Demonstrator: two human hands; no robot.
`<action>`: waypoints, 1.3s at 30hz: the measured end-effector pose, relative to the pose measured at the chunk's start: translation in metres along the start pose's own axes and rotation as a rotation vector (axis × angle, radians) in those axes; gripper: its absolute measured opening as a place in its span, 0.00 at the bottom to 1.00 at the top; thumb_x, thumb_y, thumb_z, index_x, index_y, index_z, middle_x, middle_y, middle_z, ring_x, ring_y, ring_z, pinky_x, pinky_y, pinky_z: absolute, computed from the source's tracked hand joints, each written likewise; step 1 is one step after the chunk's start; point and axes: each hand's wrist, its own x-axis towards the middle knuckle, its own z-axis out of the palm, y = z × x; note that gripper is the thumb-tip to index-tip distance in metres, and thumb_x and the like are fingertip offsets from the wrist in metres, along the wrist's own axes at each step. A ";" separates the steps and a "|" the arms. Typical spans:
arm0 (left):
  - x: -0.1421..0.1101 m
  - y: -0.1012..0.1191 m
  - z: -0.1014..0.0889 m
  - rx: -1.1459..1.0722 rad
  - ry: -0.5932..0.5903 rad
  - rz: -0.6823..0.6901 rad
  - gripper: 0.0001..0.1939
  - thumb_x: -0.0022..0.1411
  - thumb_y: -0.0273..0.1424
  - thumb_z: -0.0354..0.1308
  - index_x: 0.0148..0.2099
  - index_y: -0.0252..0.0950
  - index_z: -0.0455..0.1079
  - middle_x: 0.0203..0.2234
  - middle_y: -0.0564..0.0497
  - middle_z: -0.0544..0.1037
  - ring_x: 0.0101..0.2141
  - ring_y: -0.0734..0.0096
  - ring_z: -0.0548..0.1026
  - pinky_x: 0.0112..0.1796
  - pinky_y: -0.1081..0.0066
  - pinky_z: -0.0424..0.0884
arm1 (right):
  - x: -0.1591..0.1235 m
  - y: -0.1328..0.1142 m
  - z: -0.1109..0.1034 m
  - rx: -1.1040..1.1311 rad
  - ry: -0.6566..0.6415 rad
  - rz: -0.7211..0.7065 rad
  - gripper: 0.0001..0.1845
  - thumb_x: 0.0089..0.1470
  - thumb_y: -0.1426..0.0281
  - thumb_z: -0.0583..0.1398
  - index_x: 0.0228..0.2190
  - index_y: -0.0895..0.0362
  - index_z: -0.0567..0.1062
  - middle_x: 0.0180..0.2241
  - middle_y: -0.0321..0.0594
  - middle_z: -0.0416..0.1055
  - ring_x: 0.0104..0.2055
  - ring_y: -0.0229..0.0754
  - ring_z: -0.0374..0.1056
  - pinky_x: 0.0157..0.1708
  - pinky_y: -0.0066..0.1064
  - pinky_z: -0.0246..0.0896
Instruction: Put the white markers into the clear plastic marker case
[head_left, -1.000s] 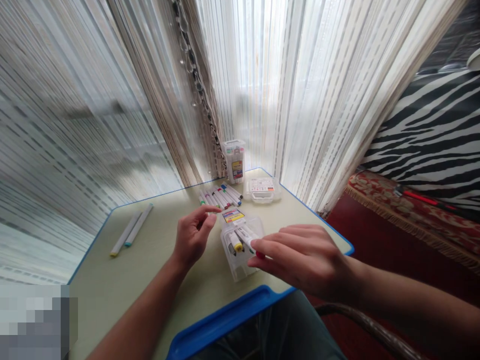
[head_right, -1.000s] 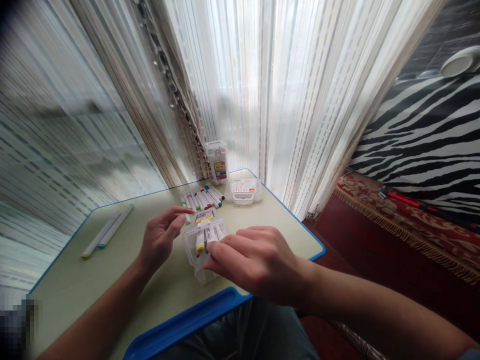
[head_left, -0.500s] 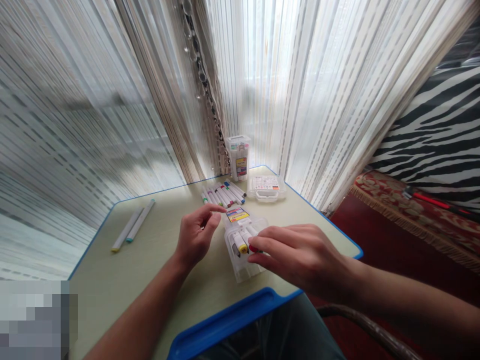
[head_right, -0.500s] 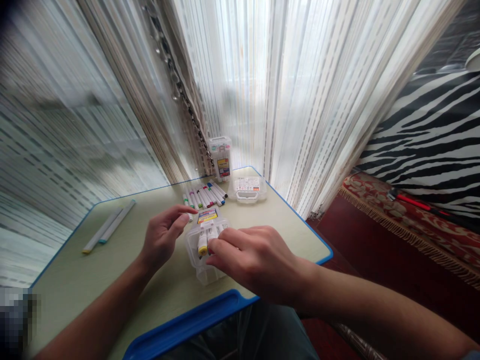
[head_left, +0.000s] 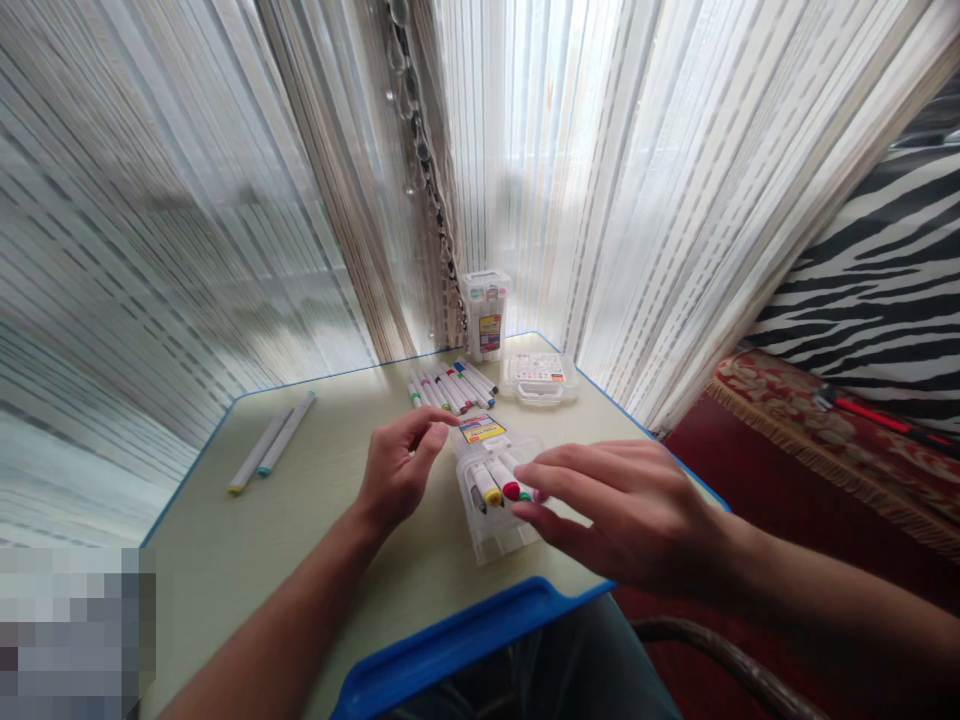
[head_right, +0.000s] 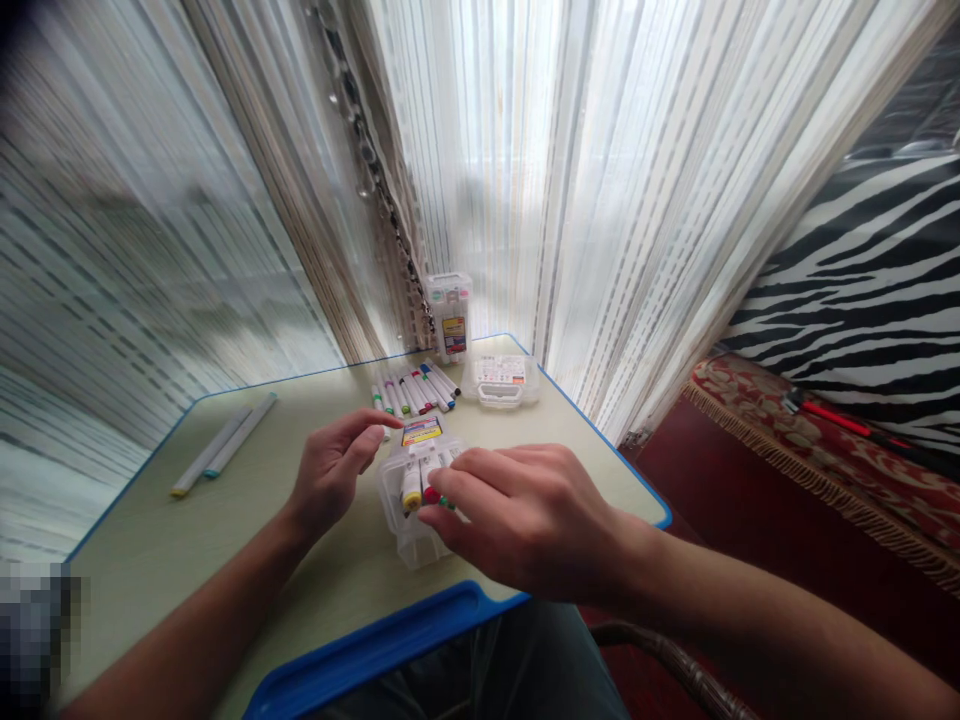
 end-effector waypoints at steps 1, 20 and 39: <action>0.000 0.001 0.001 0.005 -0.001 0.000 0.17 0.67 0.39 0.52 0.41 0.33 0.78 0.15 0.59 0.56 0.18 0.77 0.53 0.20 0.74 0.48 | 0.004 0.002 -0.005 -0.016 0.035 -0.014 0.05 0.60 0.70 0.64 0.37 0.59 0.77 0.31 0.40 0.81 0.28 0.36 0.75 0.29 0.26 0.68; 0.013 -0.017 -0.013 0.197 0.272 0.010 0.23 0.64 0.34 0.51 0.19 0.38 0.48 0.17 0.57 0.50 0.21 0.77 0.52 0.25 0.70 0.47 | 0.026 0.144 0.113 -0.106 0.079 0.135 0.23 0.56 0.68 0.60 0.13 0.55 0.61 0.12 0.33 0.61 0.15 0.32 0.56 0.18 0.27 0.48; 0.013 -0.025 -0.024 0.263 0.289 -0.055 0.26 0.61 0.36 0.52 0.18 0.39 0.41 0.17 0.57 0.44 0.20 0.79 0.47 0.24 0.71 0.47 | 0.032 0.129 0.114 -0.126 0.238 -0.079 0.25 0.44 0.78 0.67 0.14 0.53 0.56 0.10 0.26 0.49 0.10 0.28 0.48 0.11 0.21 0.46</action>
